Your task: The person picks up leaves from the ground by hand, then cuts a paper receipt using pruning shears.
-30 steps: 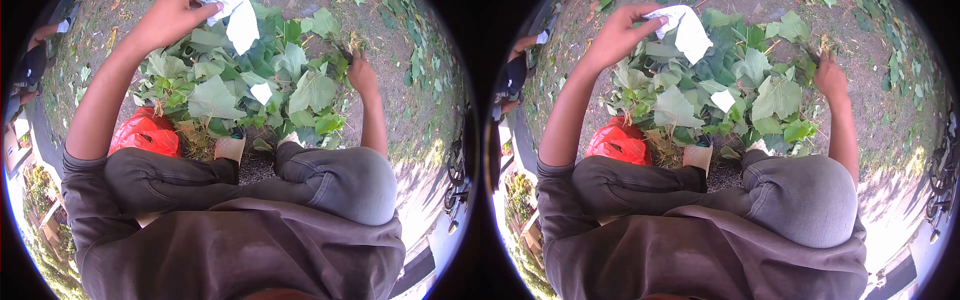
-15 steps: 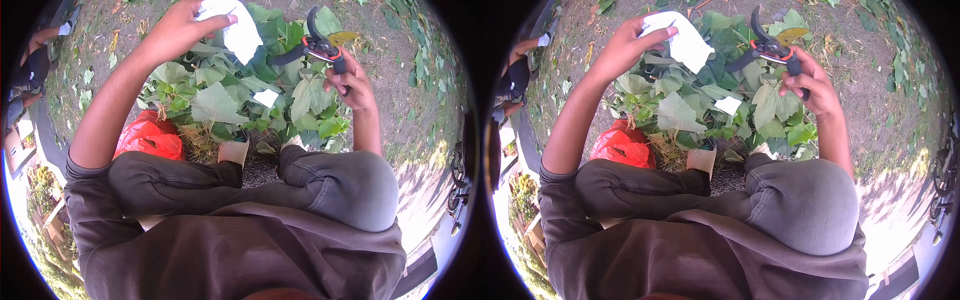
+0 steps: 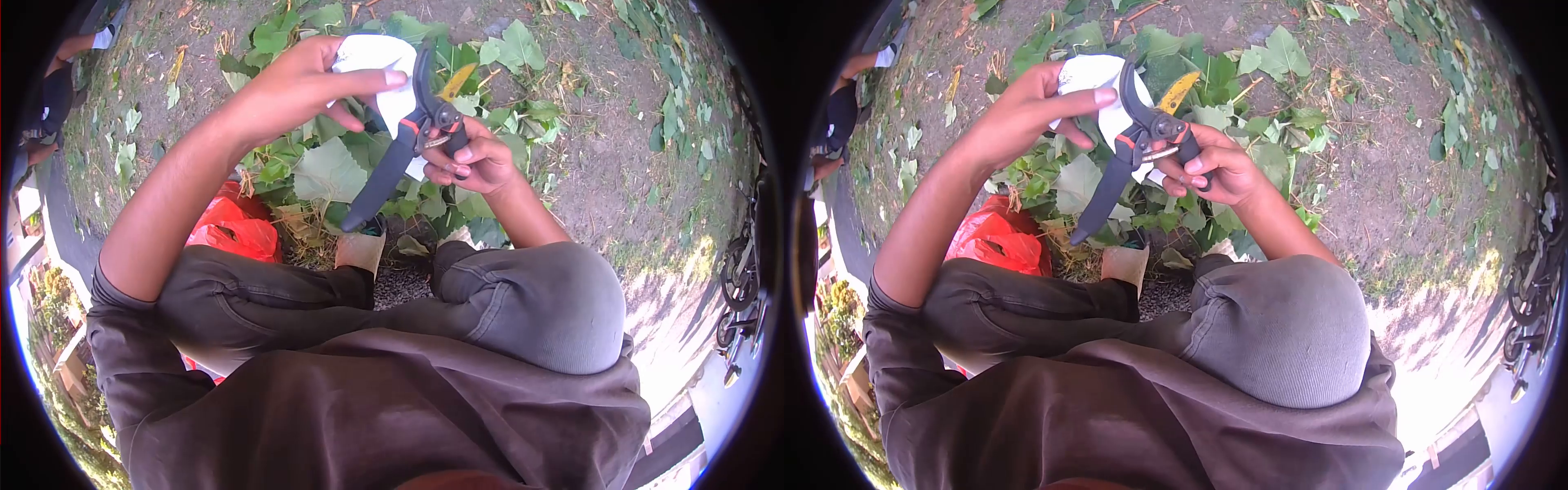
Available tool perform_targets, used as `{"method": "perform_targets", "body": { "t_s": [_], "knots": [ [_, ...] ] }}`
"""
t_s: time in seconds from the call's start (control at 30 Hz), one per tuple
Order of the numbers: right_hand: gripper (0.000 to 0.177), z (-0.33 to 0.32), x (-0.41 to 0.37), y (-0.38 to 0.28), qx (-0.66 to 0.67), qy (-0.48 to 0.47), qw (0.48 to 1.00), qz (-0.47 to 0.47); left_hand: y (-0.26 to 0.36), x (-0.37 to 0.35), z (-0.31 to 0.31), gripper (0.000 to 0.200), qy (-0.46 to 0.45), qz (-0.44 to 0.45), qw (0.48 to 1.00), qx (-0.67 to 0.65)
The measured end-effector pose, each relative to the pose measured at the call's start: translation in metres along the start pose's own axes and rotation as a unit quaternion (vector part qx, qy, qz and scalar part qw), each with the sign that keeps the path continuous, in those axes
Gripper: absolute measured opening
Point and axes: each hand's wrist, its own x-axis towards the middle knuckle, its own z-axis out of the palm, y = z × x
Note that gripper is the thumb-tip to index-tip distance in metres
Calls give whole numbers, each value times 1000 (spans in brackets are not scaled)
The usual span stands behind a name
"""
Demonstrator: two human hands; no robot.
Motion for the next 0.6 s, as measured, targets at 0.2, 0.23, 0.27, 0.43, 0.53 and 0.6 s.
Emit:
{"method": "perform_targets", "body": {
  "t_s": [0.2,0.23,0.27,0.43,0.53,0.6],
  "knots": [
    [48,-21,-35,-9,-133,100,985,41,-8,-1,-31,40,-2,1,999,49],
    [46,-19,-40,-14,-165,111,979,38,-10,0,-37,39,-18,1,998,53],
    [46,-16,-42,-20,-164,112,979,41,-8,-2,-36,39,-18,0,999,50],
    [47,-5,-41,-40,-272,96,958,2,4,-3,-32,31,20,23,999,-29],
    [51,3,-36,-46,-324,109,939,-37,5,-1,-38,17,55,32,995,-72],
    [53,10,-35,-45,-334,162,925,-79,1,-1,-49,19,55,108,993,12]
  ]
}}
